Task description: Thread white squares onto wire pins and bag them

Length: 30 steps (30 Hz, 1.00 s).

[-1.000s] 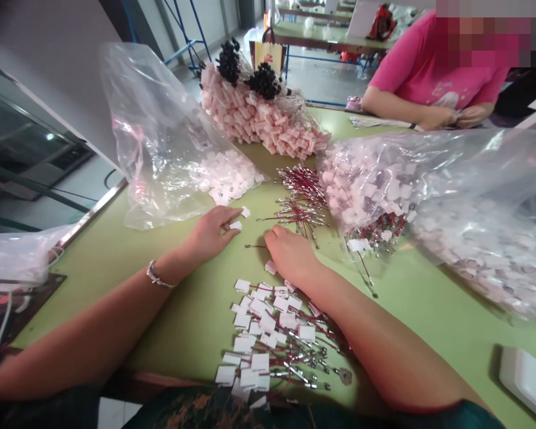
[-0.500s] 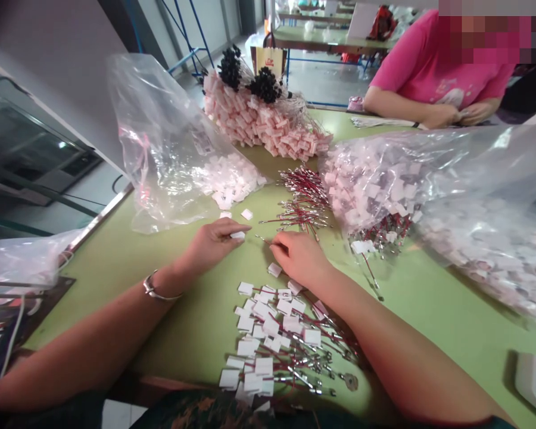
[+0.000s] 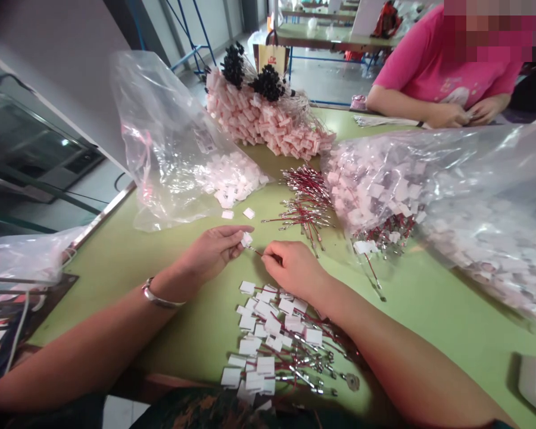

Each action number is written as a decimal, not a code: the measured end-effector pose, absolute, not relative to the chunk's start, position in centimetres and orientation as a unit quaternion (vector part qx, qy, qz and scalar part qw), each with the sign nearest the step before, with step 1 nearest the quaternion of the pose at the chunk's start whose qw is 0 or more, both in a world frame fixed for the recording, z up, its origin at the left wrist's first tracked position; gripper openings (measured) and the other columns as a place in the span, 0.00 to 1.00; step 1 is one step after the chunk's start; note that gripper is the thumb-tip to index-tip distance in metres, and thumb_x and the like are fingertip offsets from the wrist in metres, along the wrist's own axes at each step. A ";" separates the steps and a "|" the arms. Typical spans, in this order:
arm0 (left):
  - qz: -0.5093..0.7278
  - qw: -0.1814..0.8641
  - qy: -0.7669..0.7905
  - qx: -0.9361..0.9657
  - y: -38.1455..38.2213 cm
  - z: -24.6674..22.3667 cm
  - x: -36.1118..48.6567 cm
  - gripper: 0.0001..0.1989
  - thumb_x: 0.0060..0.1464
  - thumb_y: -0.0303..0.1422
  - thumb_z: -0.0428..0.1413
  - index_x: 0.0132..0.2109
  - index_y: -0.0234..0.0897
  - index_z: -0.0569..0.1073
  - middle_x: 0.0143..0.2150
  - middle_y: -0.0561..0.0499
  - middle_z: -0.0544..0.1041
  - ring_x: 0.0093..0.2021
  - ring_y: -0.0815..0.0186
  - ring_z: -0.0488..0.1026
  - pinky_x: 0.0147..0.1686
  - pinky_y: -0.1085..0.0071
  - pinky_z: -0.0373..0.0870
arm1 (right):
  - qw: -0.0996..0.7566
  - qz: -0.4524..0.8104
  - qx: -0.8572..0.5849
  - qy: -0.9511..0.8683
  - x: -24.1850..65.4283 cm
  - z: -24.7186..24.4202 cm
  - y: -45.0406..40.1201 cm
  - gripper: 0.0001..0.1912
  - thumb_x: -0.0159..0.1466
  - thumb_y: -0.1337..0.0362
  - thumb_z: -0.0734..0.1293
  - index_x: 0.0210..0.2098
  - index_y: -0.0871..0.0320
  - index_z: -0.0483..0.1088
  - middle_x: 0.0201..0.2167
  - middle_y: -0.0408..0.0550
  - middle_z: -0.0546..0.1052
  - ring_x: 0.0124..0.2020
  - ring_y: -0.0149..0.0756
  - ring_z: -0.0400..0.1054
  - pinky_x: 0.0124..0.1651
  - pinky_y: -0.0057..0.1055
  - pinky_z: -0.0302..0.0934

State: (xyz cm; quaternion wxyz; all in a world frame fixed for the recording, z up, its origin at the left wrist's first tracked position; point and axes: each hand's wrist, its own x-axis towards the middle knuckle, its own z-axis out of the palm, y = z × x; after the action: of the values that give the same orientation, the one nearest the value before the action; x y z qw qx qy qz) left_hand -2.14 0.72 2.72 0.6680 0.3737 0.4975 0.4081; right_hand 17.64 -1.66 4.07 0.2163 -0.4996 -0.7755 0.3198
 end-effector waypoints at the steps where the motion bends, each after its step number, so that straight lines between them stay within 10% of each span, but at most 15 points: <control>1: 0.408 0.679 0.491 0.363 0.7 2.9 -2.0 0.12 0.52 0.30 0.60 0.43 0.29 0.79 0.25 0.52 0.72 0.23 0.75 0.65 0.26 0.74 0.64 | 0.216 0.325 -0.504 -0.771 17.7 4.0 -1.6 0.09 0.61 0.64 0.62 0.25 0.57 0.69 0.20 0.39 0.72 0.21 0.28 0.60 0.27 0.26 0.52; 20: 0.308 0.611 0.468 0.559 -0.1 0.4 -1.3 0.16 0.52 0.42 0.60 0.39 0.33 0.73 0.27 0.47 0.79 0.23 0.68 0.74 0.25 0.72 0.70 | 0.172 0.240 -0.492 -0.819 18.1 3.3 -1.4 0.08 0.63 0.67 0.60 0.29 0.58 0.70 0.22 0.43 0.73 0.24 0.29 0.62 0.29 0.27 0.49; 30: 0.267 0.324 0.455 0.785 1.8 1.0 -3.2 0.14 0.56 0.38 0.56 0.27 0.37 0.76 0.31 0.49 0.77 0.32 0.66 0.73 0.36 0.68 0.71 | 0.192 0.180 -0.536 -0.802 21.6 5.5 2.8 0.11 0.64 0.64 0.61 0.28 0.57 0.72 0.31 0.45 0.74 0.32 0.32 0.67 0.36 0.29 0.56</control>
State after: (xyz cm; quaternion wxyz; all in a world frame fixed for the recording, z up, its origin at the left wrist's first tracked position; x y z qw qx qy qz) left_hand -3.25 1.83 1.03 0.3236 0.7854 0.4549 0.2674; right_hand 21.55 2.84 5.47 0.1924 -0.5360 -0.8020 0.1803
